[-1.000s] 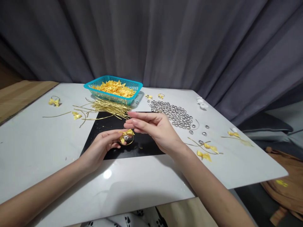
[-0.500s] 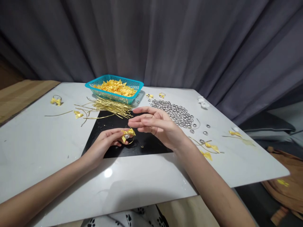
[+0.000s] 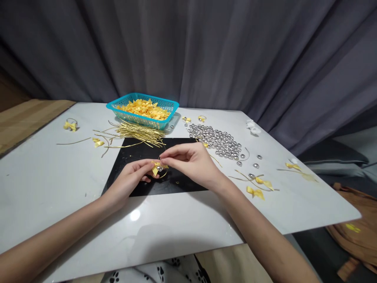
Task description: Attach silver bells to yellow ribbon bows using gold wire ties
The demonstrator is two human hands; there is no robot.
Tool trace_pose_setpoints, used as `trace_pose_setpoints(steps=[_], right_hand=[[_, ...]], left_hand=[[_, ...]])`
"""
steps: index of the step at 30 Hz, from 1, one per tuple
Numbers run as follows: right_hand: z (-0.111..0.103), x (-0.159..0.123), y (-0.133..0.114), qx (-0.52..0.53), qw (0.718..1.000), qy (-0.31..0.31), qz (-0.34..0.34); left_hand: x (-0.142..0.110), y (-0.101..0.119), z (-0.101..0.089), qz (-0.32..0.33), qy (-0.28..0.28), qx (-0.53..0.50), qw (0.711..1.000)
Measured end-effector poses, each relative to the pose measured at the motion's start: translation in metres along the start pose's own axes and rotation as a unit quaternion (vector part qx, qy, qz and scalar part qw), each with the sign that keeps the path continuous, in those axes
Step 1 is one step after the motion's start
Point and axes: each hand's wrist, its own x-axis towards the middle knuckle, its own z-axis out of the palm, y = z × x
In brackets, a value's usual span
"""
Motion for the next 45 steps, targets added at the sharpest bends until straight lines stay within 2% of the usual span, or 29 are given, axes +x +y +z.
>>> trace_pose_setpoints(steps=[5, 9, 12, 15, 18, 23, 26, 32, 35, 39, 42, 45], right_hand=[[-0.006, 0.004, 0.007, -0.201, 0.973, 0.047, -0.101], [-0.016, 0.006, 0.008, -0.25, 0.955, 0.075, -0.138], [-0.014, 0.005, 0.009, -0.207, 0.966, 0.1, -0.118], [-0.004, 0.004, 0.009, -0.075, 0.99, 0.095, -0.078], [0.006, 0.003, 0.007, 0.065, 0.995, 0.067, -0.029], [0.016, 0.003, 0.006, 0.239, 0.968, -0.008, 0.08], [0.02, 0.002, 0.009, 0.294, 0.947, -0.049, 0.122], [0.027, -0.002, 0.019, 0.292, 0.946, -0.083, 0.109], [0.028, -0.003, 0.018, 0.297, 0.946, -0.081, 0.1], [0.024, -0.002, 0.009, 0.273, 0.955, -0.04, 0.107], [0.017, 0.001, 0.004, 0.211, 0.975, 0.005, 0.065], [0.015, 0.001, 0.004, 0.142, 0.988, 0.054, 0.019]], left_hand=[[0.003, -0.004, 0.0, 0.005, 0.024, -0.015, 1.0], [0.006, -0.008, 0.0, 0.024, 0.02, 0.0, 1.0], [0.007, -0.011, -0.001, 0.046, 0.008, 0.026, 0.999], [0.008, -0.012, -0.002, 0.055, -0.002, 0.049, 0.997], [0.008, -0.012, -0.003, 0.048, -0.008, 0.058, 0.997], [0.007, -0.009, -0.002, 0.037, 0.004, 0.041, 0.998], [0.007, -0.007, -0.002, 0.025, 0.024, 0.024, 0.999], [0.004, -0.005, -0.002, 0.016, 0.05, 0.012, 0.999], [0.004, -0.006, -0.004, 0.019, 0.067, 0.001, 0.998], [0.007, -0.008, -0.007, 0.01, 0.098, -0.027, 0.995], [0.007, -0.008, -0.006, 0.002, 0.109, -0.041, 0.993], [0.006, -0.006, -0.005, 0.0, 0.09, -0.047, 0.995]])
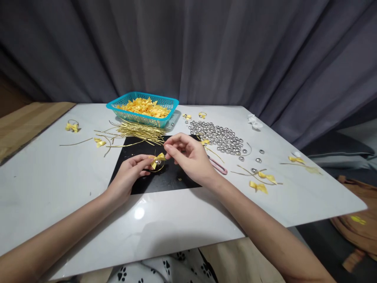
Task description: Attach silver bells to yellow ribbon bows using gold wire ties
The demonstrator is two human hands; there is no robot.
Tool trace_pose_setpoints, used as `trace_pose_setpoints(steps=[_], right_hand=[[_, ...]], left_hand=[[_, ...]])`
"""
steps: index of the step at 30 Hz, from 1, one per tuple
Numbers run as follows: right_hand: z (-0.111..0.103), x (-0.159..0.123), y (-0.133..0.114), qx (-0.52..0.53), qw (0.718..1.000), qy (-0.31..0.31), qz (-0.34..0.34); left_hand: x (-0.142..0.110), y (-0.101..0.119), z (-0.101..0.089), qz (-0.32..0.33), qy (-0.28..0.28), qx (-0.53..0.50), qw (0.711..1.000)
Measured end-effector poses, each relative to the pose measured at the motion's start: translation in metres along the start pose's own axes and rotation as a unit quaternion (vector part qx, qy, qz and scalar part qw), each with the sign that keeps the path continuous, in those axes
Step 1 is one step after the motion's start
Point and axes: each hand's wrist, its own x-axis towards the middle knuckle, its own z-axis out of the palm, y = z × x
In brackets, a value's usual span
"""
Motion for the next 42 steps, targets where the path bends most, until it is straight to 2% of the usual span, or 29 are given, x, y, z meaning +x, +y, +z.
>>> trace_pose_setpoints(steps=[2, 5, 8, 11, 15, 17, 22, 26, 37, 42], right_hand=[[0.002, -0.001, 0.003, -0.007, 1.0, 0.004, -0.007], [0.009, -0.004, 0.012, -0.002, 0.999, -0.023, 0.022], [0.016, -0.008, 0.02, 0.003, 0.999, -0.024, 0.042], [0.019, -0.011, 0.026, 0.002, 0.999, 0.003, 0.039], [0.021, -0.015, 0.031, -0.058, 0.995, 0.077, -0.004], [0.022, -0.016, 0.032, -0.064, 0.993, 0.098, 0.009], [0.023, -0.013, 0.032, -0.018, 0.991, 0.107, 0.083], [0.024, -0.012, 0.035, -0.005, 0.988, 0.105, 0.113], [0.03, -0.018, 0.038, -0.001, 0.992, 0.066, 0.105], [0.034, -0.019, 0.04, 0.003, 0.992, 0.069, 0.11]], left_hand=[[-0.002, 0.001, 0.001, -0.004, -0.02, -0.016, 1.0], [-0.004, 0.002, 0.002, -0.009, -0.051, -0.058, 0.997], [-0.004, 0.003, 0.002, -0.021, -0.07, -0.107, 0.992], [-0.004, 0.004, 0.002, -0.044, -0.064, -0.147, 0.986], [-0.004, 0.005, 0.003, -0.054, -0.055, -0.167, 0.983], [-0.005, 0.005, 0.003, -0.049, -0.052, -0.166, 0.984], [-0.005, 0.004, 0.004, -0.05, -0.039, -0.158, 0.985], [-0.006, 0.003, 0.005, -0.058, -0.054, -0.17, 0.982], [-0.008, 0.0, 0.005, -0.052, -0.032, -0.146, 0.987], [-0.009, 0.0, 0.006, -0.044, -0.024, -0.158, 0.986]])
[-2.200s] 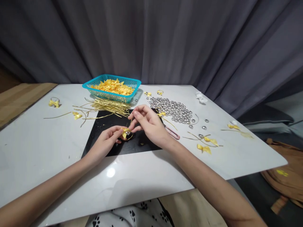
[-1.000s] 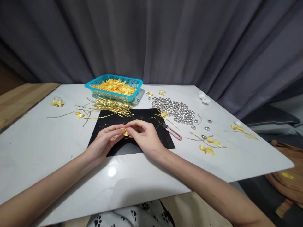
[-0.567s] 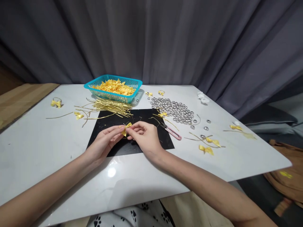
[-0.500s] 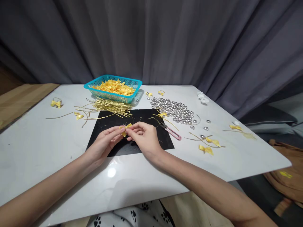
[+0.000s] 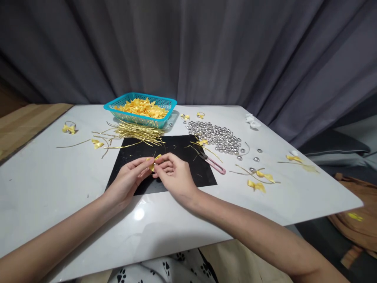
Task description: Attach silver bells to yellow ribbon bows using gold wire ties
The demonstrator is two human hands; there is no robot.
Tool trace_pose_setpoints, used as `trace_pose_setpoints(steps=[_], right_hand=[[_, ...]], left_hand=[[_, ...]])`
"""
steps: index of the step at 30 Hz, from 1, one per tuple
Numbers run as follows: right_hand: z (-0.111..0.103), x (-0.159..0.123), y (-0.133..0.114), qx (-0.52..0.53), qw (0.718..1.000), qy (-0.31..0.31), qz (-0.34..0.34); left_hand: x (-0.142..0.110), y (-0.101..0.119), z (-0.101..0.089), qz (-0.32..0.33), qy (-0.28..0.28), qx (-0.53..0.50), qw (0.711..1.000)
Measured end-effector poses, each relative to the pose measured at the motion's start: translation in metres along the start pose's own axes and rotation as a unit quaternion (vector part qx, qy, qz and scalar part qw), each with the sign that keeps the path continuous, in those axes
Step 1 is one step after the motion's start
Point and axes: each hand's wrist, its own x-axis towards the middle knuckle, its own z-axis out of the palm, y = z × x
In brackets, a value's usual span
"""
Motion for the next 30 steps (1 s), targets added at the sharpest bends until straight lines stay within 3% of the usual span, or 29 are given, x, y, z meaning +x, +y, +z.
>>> trace_pose_setpoints(steps=[9, 16, 25, 30], right_hand=[[0.0, -0.001, -0.003, 0.025, 1.0, -0.014, 0.005], [-0.007, 0.008, -0.006, 0.081, 0.987, -0.029, 0.137], [-0.004, 0.004, -0.006, 0.094, 0.982, -0.03, 0.159], [0.001, 0.002, 0.002, 0.054, 0.99, -0.078, 0.107]], left_hand=[[0.001, -0.001, -0.001, 0.024, 0.01, 0.02, 0.999], [0.003, 0.0, -0.003, 0.042, 0.029, 0.044, 0.998], [0.005, -0.004, -0.005, 0.066, 0.051, 0.088, 0.993], [0.004, 0.003, -0.001, 0.045, 0.059, 0.029, 0.997]])
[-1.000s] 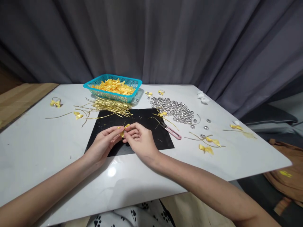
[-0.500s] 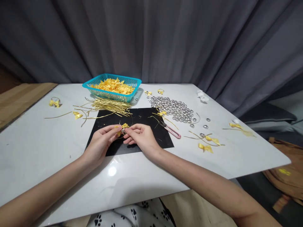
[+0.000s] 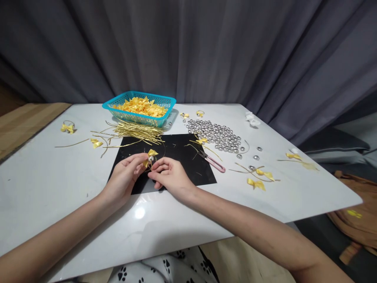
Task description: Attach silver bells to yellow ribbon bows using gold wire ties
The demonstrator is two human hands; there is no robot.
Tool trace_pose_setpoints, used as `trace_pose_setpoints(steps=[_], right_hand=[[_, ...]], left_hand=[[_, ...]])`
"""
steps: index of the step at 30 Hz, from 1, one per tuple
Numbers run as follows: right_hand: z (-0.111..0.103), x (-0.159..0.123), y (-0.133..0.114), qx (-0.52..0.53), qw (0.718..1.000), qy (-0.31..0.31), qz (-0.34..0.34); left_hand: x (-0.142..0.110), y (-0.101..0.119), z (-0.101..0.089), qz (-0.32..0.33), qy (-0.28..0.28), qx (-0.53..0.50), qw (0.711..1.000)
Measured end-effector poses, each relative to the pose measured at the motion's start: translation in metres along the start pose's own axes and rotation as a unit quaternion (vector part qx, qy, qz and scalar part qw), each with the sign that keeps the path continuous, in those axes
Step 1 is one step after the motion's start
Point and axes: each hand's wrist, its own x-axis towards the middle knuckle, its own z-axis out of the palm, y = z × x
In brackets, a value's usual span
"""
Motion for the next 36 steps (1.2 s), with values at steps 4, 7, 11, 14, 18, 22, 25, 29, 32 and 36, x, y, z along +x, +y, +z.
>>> trace_pose_setpoints(steps=[4, 7, 11, 14, 18, 22, 25, 29, 32, 36], right_hand=[[-0.001, 0.0, 0.001, -0.052, 0.998, 0.013, -0.039], [-0.002, 0.0, -0.002, -0.038, 0.998, 0.022, -0.05], [-0.003, 0.002, -0.004, -0.041, 0.996, 0.051, -0.062], [-0.005, 0.004, -0.003, -0.031, 0.995, 0.061, -0.075], [-0.009, 0.007, -0.004, -0.044, 0.996, 0.031, -0.064], [-0.012, 0.007, -0.008, -0.062, 0.998, 0.009, -0.029], [-0.015, 0.008, -0.013, -0.053, 0.998, 0.004, -0.03], [-0.019, 0.012, -0.017, -0.067, 0.997, 0.0, -0.026], [-0.02, 0.012, -0.019, -0.068, 0.998, -0.007, -0.016], [-0.021, 0.011, -0.021, -0.043, 0.999, -0.017, -0.016]], left_hand=[[0.001, 0.003, -0.001, -0.01, -0.013, -0.031, 0.999], [0.001, 0.002, -0.003, -0.012, -0.03, -0.025, 0.999], [-0.001, -0.001, -0.003, -0.008, -0.03, 0.005, 1.0], [0.0, -0.002, -0.002, -0.012, -0.036, 0.021, 0.999], [0.002, -0.001, -0.004, -0.013, -0.041, 0.039, 0.998], [0.003, 0.001, -0.005, -0.011, -0.056, 0.06, 0.997], [0.003, 0.004, -0.005, -0.022, -0.058, 0.072, 0.995], [0.004, 0.006, -0.004, -0.032, -0.049, 0.081, 0.995], [0.005, 0.006, -0.004, -0.034, -0.061, 0.087, 0.994], [0.006, 0.007, -0.005, -0.045, -0.082, 0.095, 0.991]])
